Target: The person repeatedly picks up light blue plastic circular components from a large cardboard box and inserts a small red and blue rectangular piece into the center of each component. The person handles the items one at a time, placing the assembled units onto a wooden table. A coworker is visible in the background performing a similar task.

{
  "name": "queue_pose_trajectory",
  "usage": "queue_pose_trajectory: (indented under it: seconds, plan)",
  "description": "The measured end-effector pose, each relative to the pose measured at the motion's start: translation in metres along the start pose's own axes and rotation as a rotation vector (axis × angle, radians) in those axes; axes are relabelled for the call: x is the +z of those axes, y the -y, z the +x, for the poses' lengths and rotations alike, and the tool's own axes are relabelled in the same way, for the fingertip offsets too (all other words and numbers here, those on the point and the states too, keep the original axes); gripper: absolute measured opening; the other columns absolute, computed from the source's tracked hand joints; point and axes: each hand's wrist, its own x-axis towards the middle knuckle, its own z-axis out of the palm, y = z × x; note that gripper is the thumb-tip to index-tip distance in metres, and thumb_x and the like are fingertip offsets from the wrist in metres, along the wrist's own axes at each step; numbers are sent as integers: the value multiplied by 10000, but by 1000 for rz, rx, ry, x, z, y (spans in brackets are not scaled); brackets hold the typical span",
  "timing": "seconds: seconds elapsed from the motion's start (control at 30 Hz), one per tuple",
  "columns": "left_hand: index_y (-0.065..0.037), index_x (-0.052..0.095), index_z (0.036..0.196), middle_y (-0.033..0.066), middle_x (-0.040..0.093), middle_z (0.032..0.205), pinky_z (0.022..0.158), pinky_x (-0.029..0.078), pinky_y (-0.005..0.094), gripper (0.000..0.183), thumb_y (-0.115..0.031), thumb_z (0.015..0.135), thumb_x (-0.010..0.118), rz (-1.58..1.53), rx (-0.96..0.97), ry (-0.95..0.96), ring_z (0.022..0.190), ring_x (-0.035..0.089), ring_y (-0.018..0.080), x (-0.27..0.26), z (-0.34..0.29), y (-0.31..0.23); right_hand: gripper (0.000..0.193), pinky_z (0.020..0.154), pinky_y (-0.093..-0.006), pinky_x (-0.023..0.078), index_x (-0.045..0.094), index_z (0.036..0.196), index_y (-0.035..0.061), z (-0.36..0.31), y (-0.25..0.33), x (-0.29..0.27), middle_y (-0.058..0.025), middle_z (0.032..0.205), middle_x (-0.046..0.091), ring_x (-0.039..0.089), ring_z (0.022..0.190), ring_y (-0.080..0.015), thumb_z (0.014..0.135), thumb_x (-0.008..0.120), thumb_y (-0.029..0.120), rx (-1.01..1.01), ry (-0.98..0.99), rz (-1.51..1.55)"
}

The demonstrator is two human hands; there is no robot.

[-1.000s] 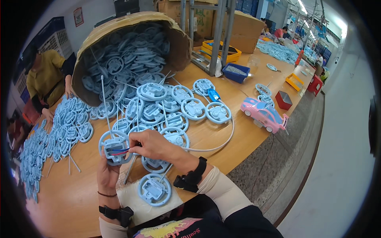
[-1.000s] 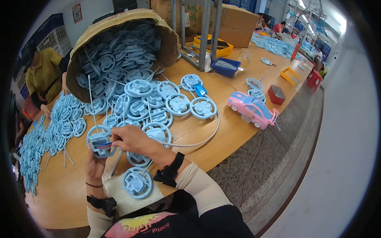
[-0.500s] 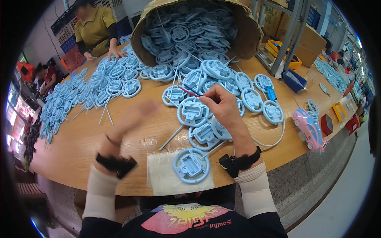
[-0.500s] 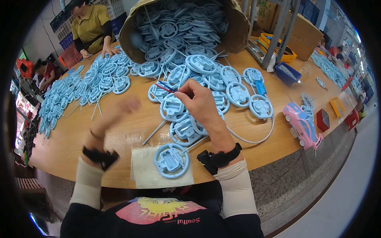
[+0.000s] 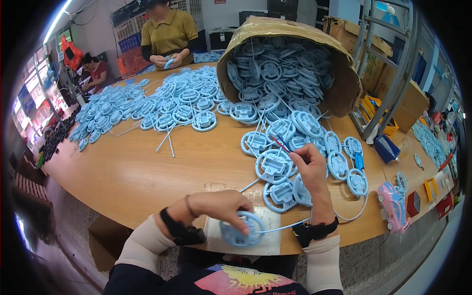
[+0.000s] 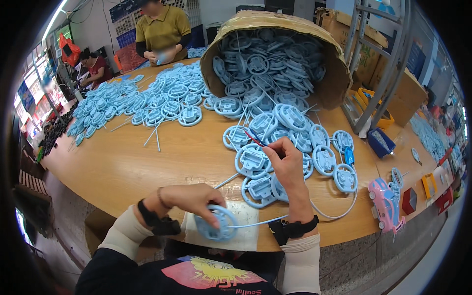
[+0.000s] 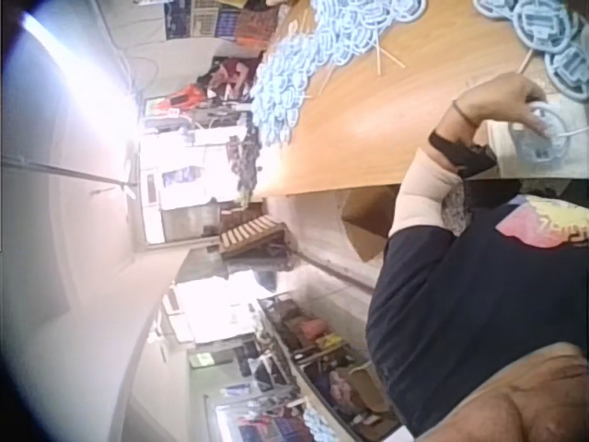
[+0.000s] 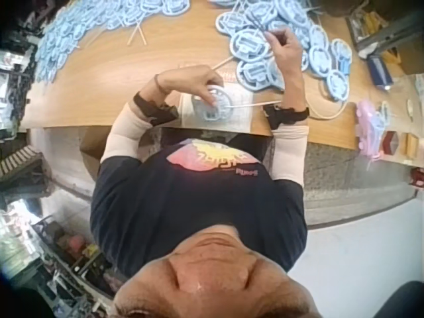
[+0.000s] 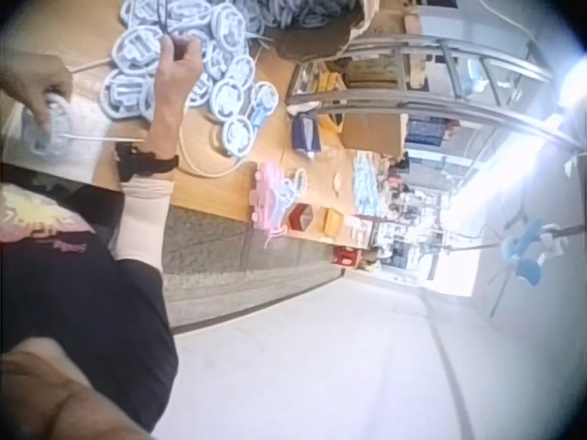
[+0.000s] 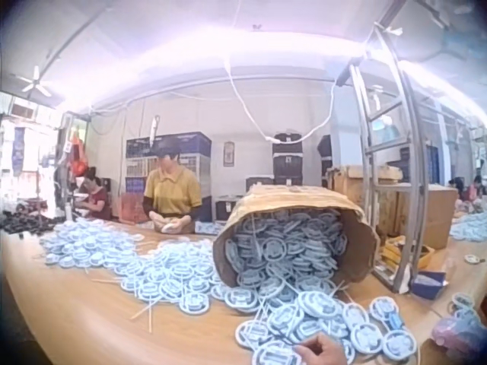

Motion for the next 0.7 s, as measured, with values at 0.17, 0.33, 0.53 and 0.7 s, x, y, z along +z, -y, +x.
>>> queue_pose_trajectory:
  seconds: [0.17,0.33,0.53,0.7]
  plan:
    - [-17,597,1024,38,620,926,756,479,264,345,-208,762,715,-365,138,-350,822,598,149,-43,-76,-7,113,508,-179,362,571,792,22,4,-1,-15,19,647,561,471,577,-20,784,673,70,3,-97,24]
    - [-39,574,1094,24,613,916,723,523,261,255,-197,896,552,-916,259,-1032,822,608,118,-58,-44,46,102,500,-198,367,585,780,23,-4,9,3,16,659,575,478,576,-34,764,682,53,-77,108,4]
    - [-36,542,1145,38,609,950,709,542,291,290,-219,925,498,-975,160,-939,810,607,117,-25,12,81,145,484,-257,383,585,771,16,-13,14,17,-49,608,585,516,523,-117,743,687,115,50,390,-211]
    - [-9,542,1127,33,612,952,721,537,280,286,-204,921,504,-966,185,-885,810,605,111,-15,23,67,155,502,-290,407,582,760,25,-11,10,16,-75,618,603,546,527,-187,741,678,145,50,386,-300]
